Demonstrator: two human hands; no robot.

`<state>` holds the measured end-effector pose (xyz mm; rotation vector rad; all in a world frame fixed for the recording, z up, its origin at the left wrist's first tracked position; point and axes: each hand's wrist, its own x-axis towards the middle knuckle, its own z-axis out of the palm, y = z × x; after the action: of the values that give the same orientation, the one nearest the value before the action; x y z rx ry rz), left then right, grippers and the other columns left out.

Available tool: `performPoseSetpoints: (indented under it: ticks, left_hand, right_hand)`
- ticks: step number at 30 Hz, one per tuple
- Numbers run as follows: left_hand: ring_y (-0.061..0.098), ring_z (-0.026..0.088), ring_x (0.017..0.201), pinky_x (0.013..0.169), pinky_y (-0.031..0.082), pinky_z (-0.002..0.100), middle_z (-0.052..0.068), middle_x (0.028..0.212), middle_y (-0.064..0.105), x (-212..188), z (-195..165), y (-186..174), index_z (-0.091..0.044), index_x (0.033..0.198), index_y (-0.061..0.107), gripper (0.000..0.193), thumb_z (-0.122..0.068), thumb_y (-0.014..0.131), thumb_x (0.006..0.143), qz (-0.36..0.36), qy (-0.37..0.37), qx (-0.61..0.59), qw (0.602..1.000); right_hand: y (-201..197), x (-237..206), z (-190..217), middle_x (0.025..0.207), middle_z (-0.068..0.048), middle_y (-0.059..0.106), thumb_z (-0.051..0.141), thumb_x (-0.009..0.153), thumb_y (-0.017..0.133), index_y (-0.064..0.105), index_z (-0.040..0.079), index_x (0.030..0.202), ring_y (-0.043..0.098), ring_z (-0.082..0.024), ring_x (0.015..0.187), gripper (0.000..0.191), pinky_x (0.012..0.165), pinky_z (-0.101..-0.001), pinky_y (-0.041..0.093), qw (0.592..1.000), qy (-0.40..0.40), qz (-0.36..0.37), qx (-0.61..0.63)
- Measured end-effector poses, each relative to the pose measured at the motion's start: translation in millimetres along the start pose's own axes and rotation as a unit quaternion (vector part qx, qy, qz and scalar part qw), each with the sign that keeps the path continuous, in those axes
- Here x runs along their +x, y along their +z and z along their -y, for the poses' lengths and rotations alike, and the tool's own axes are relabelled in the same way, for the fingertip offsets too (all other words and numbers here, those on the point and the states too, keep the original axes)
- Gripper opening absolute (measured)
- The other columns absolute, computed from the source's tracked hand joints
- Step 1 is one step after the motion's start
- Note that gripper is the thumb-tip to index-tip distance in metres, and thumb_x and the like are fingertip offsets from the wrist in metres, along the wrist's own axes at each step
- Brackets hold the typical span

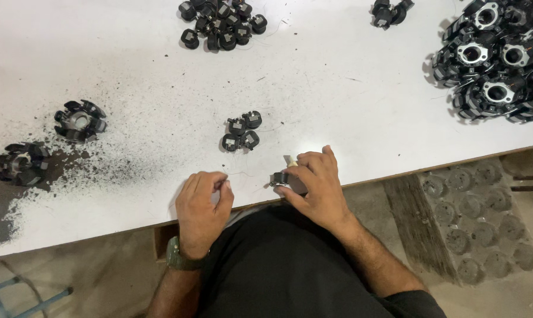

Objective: The person sits at a workbench assembling small black mechanical parts, fitting components together by hand and using a small hand tool to press or adjust them. Finished assemblies are set on the table, and the person repeatedly picks up new parts from piles to continue the assembly.

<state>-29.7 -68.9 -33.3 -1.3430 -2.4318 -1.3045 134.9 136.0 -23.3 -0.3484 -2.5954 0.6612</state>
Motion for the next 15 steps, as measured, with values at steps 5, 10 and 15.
performPoseSetpoints:
  ticks: [5,10,15]
  left_hand:
    - [0.059,0.021,0.080,0.069,0.049,0.036,0.007,0.091,0.061,-32,-15,-3,-0.011,0.088,0.062,0.011,-0.018,0.070,0.088,-0.093,0.128,0.011,0.987]
    - [0.062,0.026,0.108,0.089,0.051,0.041,0.007,0.112,0.061,-45,-71,-1,-0.011,0.105,0.067,0.024,-0.027,0.074,0.088,-0.023,0.260,-0.056,0.964]
    - [0.050,0.034,0.137,0.115,0.040,0.053,0.018,0.139,0.059,13,-62,31,-0.005,0.121,0.073,0.040,-0.014,0.073,0.081,0.007,0.201,0.107,0.974]
  right_hand:
    - [0,-2,0,0.113,-0.011,0.058,0.025,0.076,0.088,0.070,0.009,0.110,0.055,-0.032,0.120,0.042,0.117,-0.0655,0.027,1.000,-0.006,-0.004,0.001]
    - [5,-4,-2,0.116,-0.012,0.059,0.025,0.077,0.088,0.069,0.008,0.107,0.054,-0.033,0.120,0.039,0.118,-0.0655,0.028,0.999,-0.010,-0.031,-0.013]
    - [6,-5,1,0.116,-0.014,0.059,0.022,0.074,0.087,0.069,0.007,0.107,0.054,-0.034,0.119,0.040,0.118,-0.0663,0.028,0.999,-0.017,-0.044,-0.019]
